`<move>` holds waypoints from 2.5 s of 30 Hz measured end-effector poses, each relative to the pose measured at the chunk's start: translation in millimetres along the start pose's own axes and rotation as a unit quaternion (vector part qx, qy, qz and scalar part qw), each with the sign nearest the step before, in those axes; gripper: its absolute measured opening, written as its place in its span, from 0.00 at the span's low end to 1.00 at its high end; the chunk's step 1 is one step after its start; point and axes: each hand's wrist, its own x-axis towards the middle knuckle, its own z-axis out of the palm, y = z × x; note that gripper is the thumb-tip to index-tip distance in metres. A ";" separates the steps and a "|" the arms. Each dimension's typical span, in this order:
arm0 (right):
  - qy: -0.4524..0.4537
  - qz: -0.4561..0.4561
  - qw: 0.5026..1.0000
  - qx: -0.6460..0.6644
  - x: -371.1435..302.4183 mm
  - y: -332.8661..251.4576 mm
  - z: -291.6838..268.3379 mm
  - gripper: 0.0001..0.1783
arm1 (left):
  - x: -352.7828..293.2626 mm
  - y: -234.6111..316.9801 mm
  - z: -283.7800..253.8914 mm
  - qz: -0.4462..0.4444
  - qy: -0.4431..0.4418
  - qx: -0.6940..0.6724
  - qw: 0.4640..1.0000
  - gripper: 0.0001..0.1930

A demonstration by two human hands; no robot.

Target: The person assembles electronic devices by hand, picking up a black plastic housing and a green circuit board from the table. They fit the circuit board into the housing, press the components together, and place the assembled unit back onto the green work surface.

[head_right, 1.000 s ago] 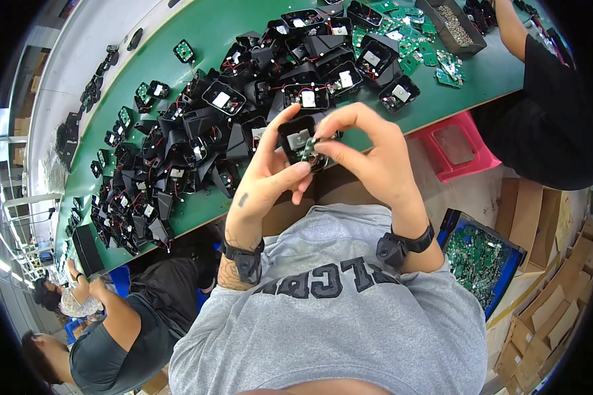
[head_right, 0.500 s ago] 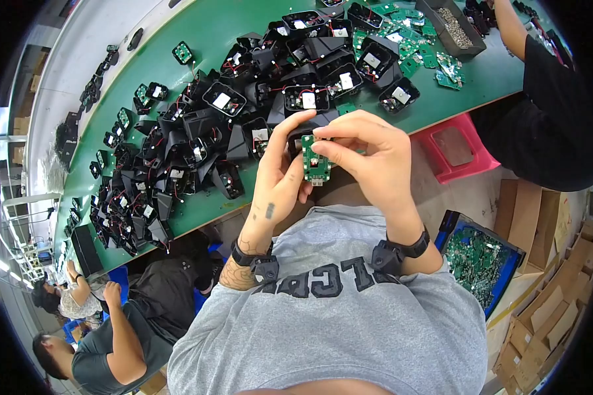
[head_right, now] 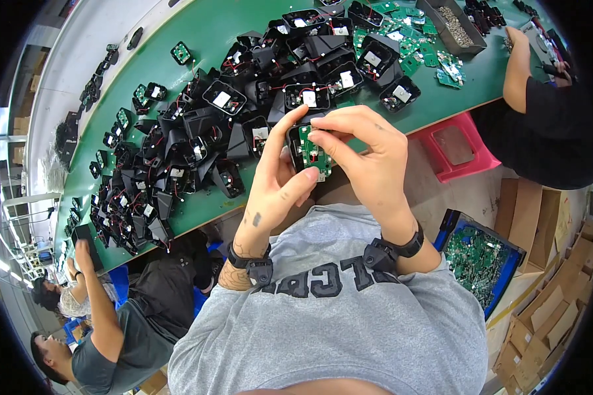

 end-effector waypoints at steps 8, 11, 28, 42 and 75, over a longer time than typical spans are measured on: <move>0.031 -0.091 0.992 -0.077 -0.7 2.9 10.4 0.11 | -0.6 -5.5 7.5 0.017 0.005 -0.051 0.999 0.38; 0.038 -0.098 0.992 -0.071 -1.2 12.6 10.9 0.11 | -0.2 -9.4 7.2 0.024 0.015 -0.044 0.999 0.38; -0.164 0.218 0.920 0.282 5.3 13.7 -9.9 0.20 | -3.0 -7.3 7.4 0.000 0.008 -0.053 0.999 0.37; -0.186 0.291 0.911 0.223 2.4 7.4 -17.8 0.24 | -3.8 -5.4 5.6 -0.036 -0.025 0.027 0.999 0.39; -0.148 0.248 0.924 0.249 -0.2 15.7 -12.6 0.20 | -2.1 -11.7 11.0 0.001 0.001 0.096 0.995 0.34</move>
